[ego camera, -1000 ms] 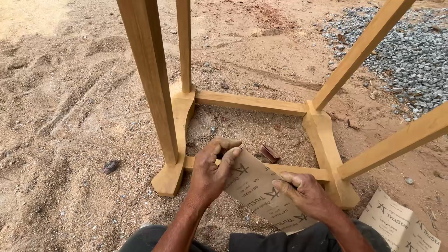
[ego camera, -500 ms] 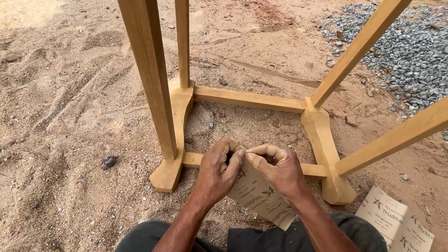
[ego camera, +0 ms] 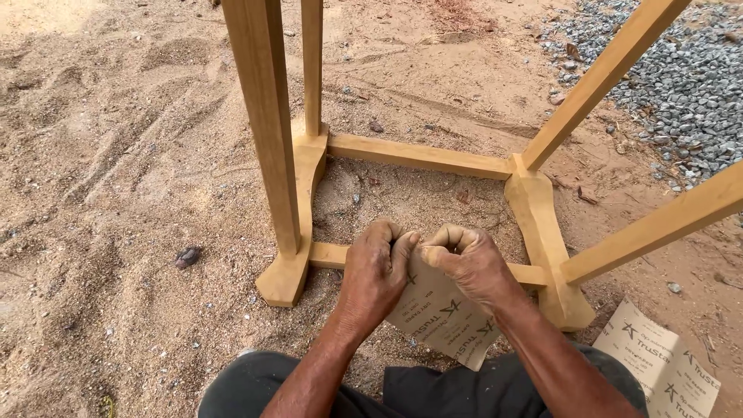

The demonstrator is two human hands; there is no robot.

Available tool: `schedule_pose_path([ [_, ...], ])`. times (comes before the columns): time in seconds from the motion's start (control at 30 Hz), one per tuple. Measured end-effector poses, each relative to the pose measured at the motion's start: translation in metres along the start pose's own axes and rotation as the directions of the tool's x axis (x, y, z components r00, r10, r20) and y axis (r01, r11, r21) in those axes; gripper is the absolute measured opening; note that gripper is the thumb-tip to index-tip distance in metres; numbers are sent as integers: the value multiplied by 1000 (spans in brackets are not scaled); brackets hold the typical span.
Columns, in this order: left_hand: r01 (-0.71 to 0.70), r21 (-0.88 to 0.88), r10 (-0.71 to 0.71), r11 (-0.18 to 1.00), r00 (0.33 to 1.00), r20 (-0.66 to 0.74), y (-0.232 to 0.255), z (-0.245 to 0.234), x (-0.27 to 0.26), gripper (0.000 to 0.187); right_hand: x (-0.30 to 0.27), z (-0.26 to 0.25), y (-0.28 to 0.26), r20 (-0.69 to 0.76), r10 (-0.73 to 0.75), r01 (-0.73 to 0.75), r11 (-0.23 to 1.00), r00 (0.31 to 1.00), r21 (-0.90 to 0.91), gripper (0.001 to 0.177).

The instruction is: Manually fold and tear sheets of sandpaper to appropriate sizes for woodworking.

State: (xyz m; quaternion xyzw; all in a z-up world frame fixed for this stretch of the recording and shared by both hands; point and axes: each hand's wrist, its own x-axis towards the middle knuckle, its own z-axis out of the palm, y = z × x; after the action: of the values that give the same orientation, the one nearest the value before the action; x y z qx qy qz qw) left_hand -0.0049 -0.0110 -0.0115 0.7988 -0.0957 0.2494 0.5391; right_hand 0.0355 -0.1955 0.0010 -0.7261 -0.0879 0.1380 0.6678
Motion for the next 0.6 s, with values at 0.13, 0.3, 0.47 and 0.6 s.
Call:
schedule_pose_path([
  [0.13,82,3,-82,997,995,-55,-7,-7,11,22,-6,-18,6,32,84,-84,996,996,6,10],
  [0.3,173,15,-170,985,977,-129,-13,-30,24,25,-19,-56,33,2,133,-131,981,991,-141,12],
  [0.47,317,-16,-315,948,934,-171,-33,-39,29,24,-44,-91,42,-46,240,-244,955,970,-168,9],
  [0.6,390,16,-381,921,907,-176,-35,-40,30,26,-62,-126,51,-82,250,-263,926,965,-270,12],
])
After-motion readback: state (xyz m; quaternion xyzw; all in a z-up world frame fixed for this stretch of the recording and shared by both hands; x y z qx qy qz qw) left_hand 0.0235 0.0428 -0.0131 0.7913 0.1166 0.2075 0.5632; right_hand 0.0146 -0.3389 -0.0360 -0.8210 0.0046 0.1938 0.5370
